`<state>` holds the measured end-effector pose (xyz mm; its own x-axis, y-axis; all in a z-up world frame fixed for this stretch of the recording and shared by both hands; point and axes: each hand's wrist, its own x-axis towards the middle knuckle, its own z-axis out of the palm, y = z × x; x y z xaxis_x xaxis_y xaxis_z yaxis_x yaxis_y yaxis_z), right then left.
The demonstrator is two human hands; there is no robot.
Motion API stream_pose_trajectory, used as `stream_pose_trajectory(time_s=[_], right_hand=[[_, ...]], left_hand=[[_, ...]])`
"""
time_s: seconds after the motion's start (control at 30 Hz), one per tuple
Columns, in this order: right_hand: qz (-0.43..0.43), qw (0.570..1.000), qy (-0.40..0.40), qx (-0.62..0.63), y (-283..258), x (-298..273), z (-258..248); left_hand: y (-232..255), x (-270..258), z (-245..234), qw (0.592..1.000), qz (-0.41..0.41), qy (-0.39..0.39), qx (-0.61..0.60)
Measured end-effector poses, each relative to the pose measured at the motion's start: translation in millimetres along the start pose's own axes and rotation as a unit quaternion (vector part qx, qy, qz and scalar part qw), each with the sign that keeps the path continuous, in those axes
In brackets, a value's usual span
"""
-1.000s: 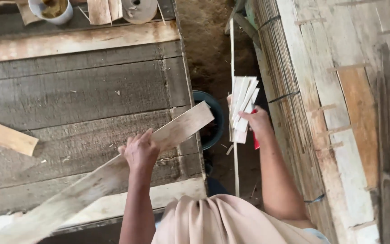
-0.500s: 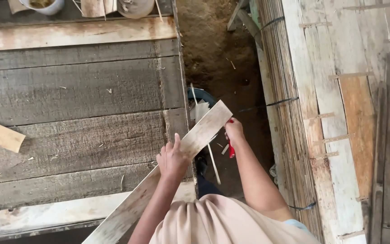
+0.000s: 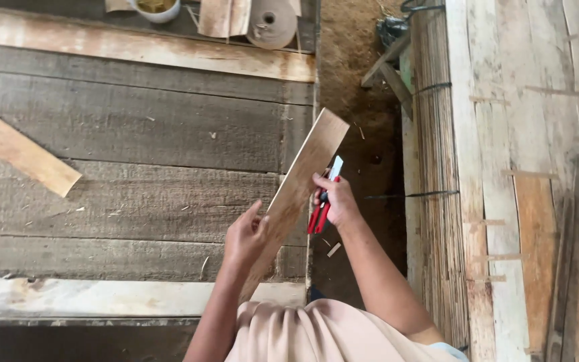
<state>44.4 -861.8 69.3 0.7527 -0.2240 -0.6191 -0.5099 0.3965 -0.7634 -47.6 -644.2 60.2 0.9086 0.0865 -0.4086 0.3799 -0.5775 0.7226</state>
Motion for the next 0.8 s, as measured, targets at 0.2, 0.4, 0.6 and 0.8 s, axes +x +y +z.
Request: stream_pose_trajectory(time_s=[0.2,0.4,0.6,0.8], right_hand=[[-0.034,0.999,-0.001,-0.026,-5.2,20.5,34.2],[-0.038,0.995,-0.042,-0.085,-2.5,-4.1,68.5],[-0.057,0.98,-0.054,-0.182,24.5,11.4,69.9],[-0.107,0.967,-0.104,-0.205,-7.1,-1.8,90.6]], left_hand=[[-107.0,-0.7,2.0,0.989,-0.013,-0.071,-0.132],[-19.8,-43.2,-73.9,0.961,-0.028,-0.041,-0.274],[3.2,-38.7,-79.1,0.99,0.008,-0.114,-0.088],[-52.8,-31.0,22.4,0.996,0.072,0.044,-0.041]])
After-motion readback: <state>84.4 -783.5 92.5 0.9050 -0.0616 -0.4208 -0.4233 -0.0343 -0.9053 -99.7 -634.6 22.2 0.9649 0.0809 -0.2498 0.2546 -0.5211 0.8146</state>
